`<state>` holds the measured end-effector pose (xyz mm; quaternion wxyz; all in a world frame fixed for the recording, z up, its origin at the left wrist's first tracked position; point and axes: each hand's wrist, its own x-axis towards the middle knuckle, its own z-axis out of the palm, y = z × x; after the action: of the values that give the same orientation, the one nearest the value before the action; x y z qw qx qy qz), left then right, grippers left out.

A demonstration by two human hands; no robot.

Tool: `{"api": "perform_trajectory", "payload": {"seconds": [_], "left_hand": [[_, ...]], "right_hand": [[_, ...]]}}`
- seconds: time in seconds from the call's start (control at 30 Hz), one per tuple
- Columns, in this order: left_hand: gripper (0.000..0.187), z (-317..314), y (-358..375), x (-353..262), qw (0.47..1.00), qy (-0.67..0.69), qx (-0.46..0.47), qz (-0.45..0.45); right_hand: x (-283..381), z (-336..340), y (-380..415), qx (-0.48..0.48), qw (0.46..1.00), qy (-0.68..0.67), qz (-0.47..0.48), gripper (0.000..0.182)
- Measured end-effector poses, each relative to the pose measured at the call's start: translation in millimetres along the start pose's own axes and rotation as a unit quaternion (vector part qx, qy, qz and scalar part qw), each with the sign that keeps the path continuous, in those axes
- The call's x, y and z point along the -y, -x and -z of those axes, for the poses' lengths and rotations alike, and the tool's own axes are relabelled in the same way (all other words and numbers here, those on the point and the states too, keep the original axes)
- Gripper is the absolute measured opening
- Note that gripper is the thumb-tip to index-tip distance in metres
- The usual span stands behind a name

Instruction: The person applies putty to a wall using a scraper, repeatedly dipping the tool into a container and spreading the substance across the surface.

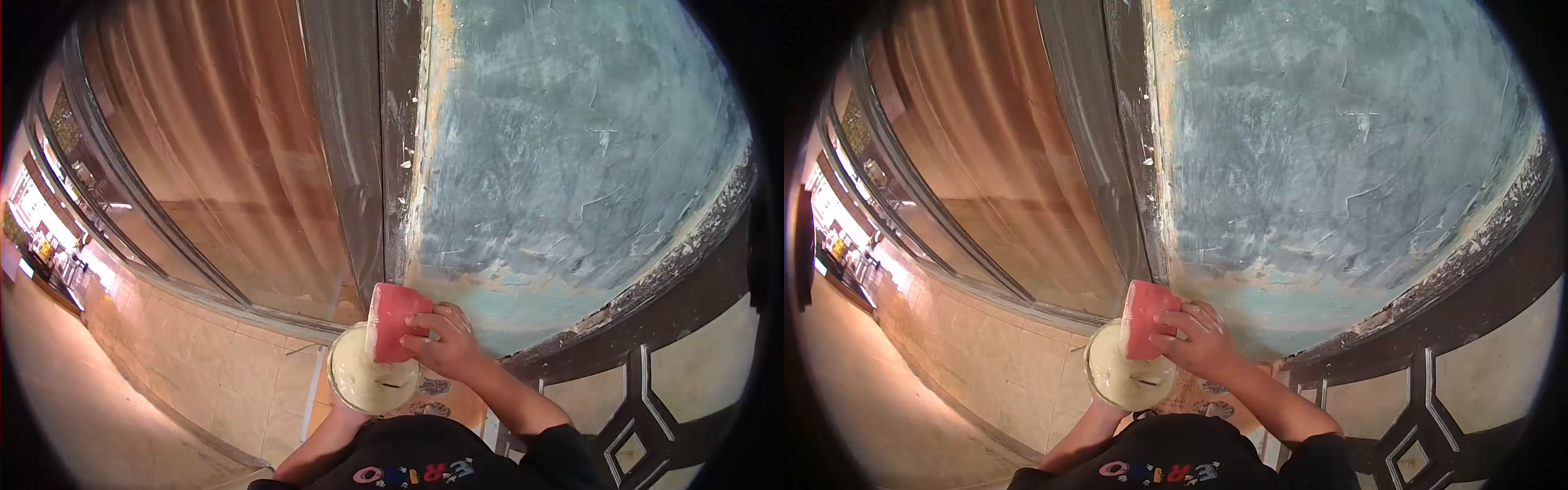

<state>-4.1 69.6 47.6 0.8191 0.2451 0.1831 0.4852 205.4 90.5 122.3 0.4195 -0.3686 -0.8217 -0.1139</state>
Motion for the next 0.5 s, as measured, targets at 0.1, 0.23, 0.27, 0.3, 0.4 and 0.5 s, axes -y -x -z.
{"api": "perform_trajectory", "payload": {"seconds": [0.1,0.23,0.27,0.3,0.4,0.5], "left_hand": [[0.058,-7,3,-4,0.999,-0.022,-0.040,0.015],[0.062,-4,1,-8,0.990,0.136,-0.007,0.036],[0.063,-3,1,-9,0.978,0.204,0.012,0.048],[0.063,-1,1,-8,0.977,0.206,0.011,0.047],[0.063,1,1,-4,0.992,0.126,0.009,0.019],[0.059,-5,-1,-4,0.827,-0.550,0.022,-0.116]], "right_hand": [[2,3,1,-0.017,0.998,-0.017,-0.051,0.027],[-8,15,0,0.001,0.999,0.024,-0.037,0.021],[-9,17,-1,0.009,0.998,0.052,-0.018,0.019],[-10,17,-1,0.010,0.998,0.051,-0.017,0.019],[-10,14,0,0.053,0.995,0.084,0.021,0.020],[-1,2,1,0.045,0.996,0.059,0.041,0.019]]}}
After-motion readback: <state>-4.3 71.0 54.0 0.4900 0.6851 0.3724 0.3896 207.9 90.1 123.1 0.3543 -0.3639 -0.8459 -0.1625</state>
